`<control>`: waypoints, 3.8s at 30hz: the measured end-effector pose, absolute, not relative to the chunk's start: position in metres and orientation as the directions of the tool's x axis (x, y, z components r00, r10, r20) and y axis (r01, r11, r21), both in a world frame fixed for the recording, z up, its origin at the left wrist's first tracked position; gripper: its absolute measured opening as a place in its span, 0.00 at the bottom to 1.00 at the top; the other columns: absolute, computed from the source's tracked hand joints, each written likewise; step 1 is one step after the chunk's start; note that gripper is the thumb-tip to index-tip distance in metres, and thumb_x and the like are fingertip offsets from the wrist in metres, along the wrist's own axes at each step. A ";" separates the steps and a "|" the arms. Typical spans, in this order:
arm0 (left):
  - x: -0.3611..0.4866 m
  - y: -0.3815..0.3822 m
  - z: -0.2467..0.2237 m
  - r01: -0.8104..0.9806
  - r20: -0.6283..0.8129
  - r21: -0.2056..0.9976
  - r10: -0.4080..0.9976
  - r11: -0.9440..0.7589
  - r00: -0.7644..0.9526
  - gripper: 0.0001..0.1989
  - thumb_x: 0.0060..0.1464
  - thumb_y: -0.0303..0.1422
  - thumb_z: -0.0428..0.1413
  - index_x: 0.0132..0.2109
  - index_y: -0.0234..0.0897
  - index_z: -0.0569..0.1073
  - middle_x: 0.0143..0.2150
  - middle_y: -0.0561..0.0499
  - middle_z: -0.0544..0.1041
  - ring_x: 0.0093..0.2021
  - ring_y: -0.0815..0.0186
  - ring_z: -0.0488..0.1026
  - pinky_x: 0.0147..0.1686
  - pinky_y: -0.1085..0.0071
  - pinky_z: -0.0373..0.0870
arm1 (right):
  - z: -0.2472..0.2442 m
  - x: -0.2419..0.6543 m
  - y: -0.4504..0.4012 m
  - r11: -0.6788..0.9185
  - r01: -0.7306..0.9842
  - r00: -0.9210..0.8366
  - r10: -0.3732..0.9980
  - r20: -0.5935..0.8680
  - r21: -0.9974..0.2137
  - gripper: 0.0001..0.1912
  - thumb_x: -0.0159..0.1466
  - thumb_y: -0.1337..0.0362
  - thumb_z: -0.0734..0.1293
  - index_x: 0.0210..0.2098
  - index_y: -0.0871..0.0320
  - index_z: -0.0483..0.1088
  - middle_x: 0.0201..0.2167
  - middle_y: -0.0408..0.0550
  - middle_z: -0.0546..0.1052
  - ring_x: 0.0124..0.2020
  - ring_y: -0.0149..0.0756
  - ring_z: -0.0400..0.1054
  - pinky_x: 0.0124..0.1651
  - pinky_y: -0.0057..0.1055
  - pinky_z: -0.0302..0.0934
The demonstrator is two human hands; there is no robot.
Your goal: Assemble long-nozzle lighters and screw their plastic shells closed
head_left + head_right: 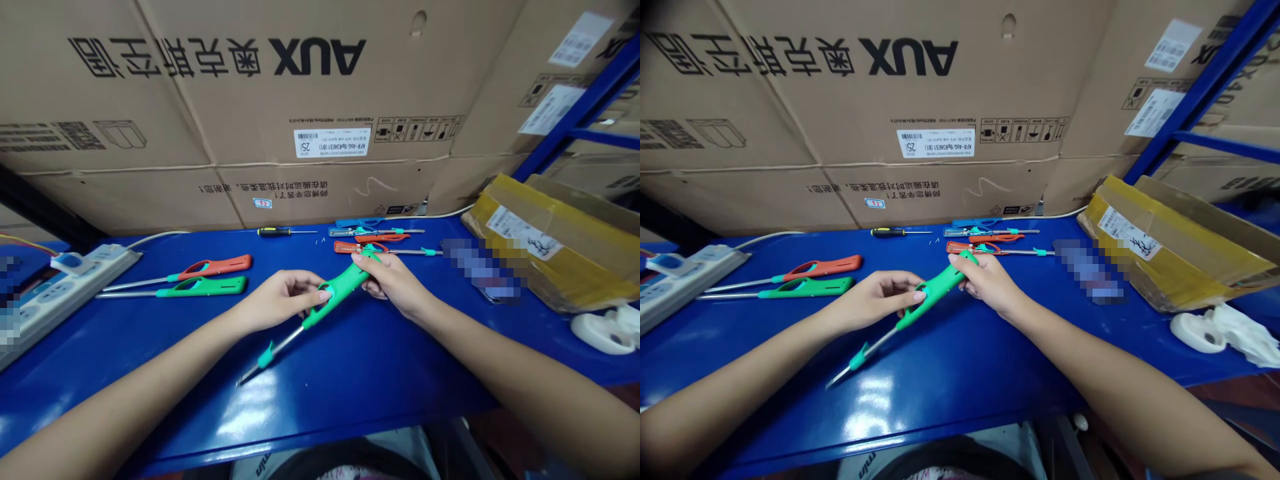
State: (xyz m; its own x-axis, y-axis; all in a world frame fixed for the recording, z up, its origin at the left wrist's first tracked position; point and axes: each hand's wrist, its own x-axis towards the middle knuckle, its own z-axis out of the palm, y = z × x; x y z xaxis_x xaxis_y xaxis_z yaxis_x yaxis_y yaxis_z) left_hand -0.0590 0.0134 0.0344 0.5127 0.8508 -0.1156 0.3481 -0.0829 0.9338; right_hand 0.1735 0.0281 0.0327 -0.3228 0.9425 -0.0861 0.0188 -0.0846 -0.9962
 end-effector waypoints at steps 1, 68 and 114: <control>-0.061 0.013 0.036 0.419 -0.030 0.885 0.875 -0.201 0.483 0.21 0.59 0.47 0.60 0.50 0.35 0.78 0.39 0.48 0.81 0.35 0.63 0.77 0.36 0.68 0.74 | 0.032 0.175 0.030 -0.093 0.016 -0.297 0.950 -0.094 -0.996 0.28 0.61 0.42 0.69 0.19 0.57 0.61 0.12 0.36 0.61 0.14 0.21 0.51 0.15 0.22 0.43; -0.050 0.022 0.004 -0.144 0.129 0.980 0.990 -0.136 -0.055 0.24 0.54 0.51 0.63 0.43 0.31 0.81 0.36 0.44 0.84 0.37 0.61 0.83 0.41 0.64 0.83 | 0.044 0.121 0.081 0.453 0.149 -0.574 0.763 0.296 -0.879 0.13 0.62 0.54 0.71 0.34 0.55 0.68 0.29 0.40 0.72 0.30 0.30 0.67 0.37 0.32 0.65; -0.054 0.005 0.001 0.316 0.617 0.698 0.764 -0.642 0.188 0.07 0.62 0.31 0.59 0.37 0.35 0.81 0.35 0.46 0.83 0.36 0.64 0.79 0.41 0.68 0.75 | 0.056 0.039 0.147 0.691 0.514 -0.560 0.719 0.412 -0.508 0.09 0.66 0.66 0.69 0.45 0.62 0.71 0.45 0.53 0.77 0.51 0.43 0.71 0.55 0.45 0.66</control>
